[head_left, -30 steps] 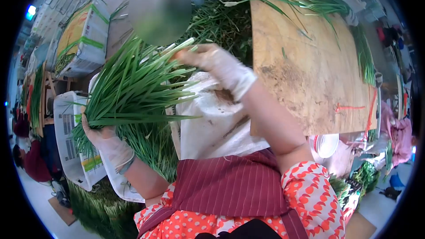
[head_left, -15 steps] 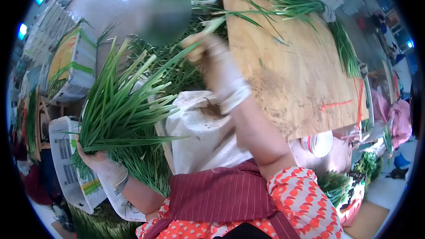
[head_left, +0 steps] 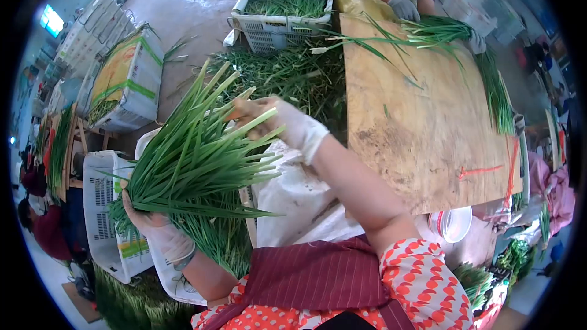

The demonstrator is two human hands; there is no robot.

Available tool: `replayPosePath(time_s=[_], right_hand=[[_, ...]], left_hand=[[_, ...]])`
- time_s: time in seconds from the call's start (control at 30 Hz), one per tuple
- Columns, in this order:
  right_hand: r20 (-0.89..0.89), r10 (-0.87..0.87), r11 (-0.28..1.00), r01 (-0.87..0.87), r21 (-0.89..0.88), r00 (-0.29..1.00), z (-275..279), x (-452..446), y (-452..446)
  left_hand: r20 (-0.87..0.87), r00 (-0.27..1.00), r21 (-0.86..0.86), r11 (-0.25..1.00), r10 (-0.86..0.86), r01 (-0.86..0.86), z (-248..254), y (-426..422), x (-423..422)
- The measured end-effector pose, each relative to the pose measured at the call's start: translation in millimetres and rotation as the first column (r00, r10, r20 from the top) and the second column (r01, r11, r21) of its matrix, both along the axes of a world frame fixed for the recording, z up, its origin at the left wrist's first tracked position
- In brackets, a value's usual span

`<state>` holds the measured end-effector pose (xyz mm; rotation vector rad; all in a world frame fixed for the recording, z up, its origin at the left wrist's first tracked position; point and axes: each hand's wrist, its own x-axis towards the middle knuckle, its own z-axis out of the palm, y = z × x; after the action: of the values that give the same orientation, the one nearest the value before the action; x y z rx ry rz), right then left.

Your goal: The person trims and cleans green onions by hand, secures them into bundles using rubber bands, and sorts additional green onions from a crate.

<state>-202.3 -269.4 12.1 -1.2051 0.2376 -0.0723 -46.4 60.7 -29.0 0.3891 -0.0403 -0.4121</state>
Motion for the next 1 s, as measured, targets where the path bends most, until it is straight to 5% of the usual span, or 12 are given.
replayPosePath(time_s=[0.1,0.2,0.3,0.37,0.47,0.53,0.6,0.73,0.8,0.9,0.97,1.0], right_hand=[[-0.066,-0.067,0.982,0.077,0.173,0.996,1.5,6.6,8.5],[-0.031,-0.020,0.972,0.026,0.233,0.999,-6.5,4.2,9.3],[-0.042,0.090,0.912,-0.066,0.405,0.995,-19.3,5.1,5.9],[-0.078,0.018,0.917,0.015,0.399,0.997,-13.6,-1.7,16.2],[-0.025,-0.008,0.954,0.015,0.300,1.000,-5.7,-5.3,15.9],[0.029,-0.082,0.940,0.068,0.333,0.996,-10.9,-6.5,18.3],[-0.034,-0.030,0.940,0.040,0.340,0.999,2.9,-23.7,15.7],[-0.036,0.047,0.923,-0.029,0.385,0.998,-11.2,-40.9,16.6],[0.134,-0.071,0.997,0.065,0.046,0.988,-29.9,-37.1,19.5],[0.088,-0.071,0.987,0.057,0.152,0.994,-56.4,-33.8,18.4],[-0.001,-0.032,0.995,0.032,0.097,0.999,-25.2,-65.1,11.1],[-0.092,0.021,0.998,-0.015,0.056,0.996,-14.9,-79.0,9.9]], left_hand=[[0.095,0.989,-0.048,0.992,-0.111,0.116,-8.0,-5.3,2.3],[0.193,0.957,0.339,0.901,0.216,-0.271,-23.1,1.2,11.0],[0.023,0.993,-0.042,0.992,-0.116,0.117,4.7,-17.9,-3.0],[-0.212,0.925,0.261,0.931,0.315,-0.257,38.3,-53.8,-26.2],[-0.195,0.893,0.384,0.869,0.406,-0.311,56.5,-78.7,-46.4],[0.164,0.954,0.510,0.806,0.251,-0.300,17.0,-50.1,-26.7],[0.655,0.754,0.567,0.627,0.050,-0.534,3.7,-44.0,-36.5],[0.472,0.874,0.462,0.811,0.118,-0.359,13.4,-68.5,-25.2],[0.246,0.950,0.329,0.905,0.194,-0.270,30.0,-90.3,-50.8],[0.634,0.753,0.407,0.752,0.176,-0.518,50.3,-106.4,-111.3],[0.917,0.393,0.367,0.251,0.061,-0.896,60.6,-110.5,-130.5],[0.919,0.390,0.364,0.272,0.048,-0.891,60.6,-112.6,-132.4]])
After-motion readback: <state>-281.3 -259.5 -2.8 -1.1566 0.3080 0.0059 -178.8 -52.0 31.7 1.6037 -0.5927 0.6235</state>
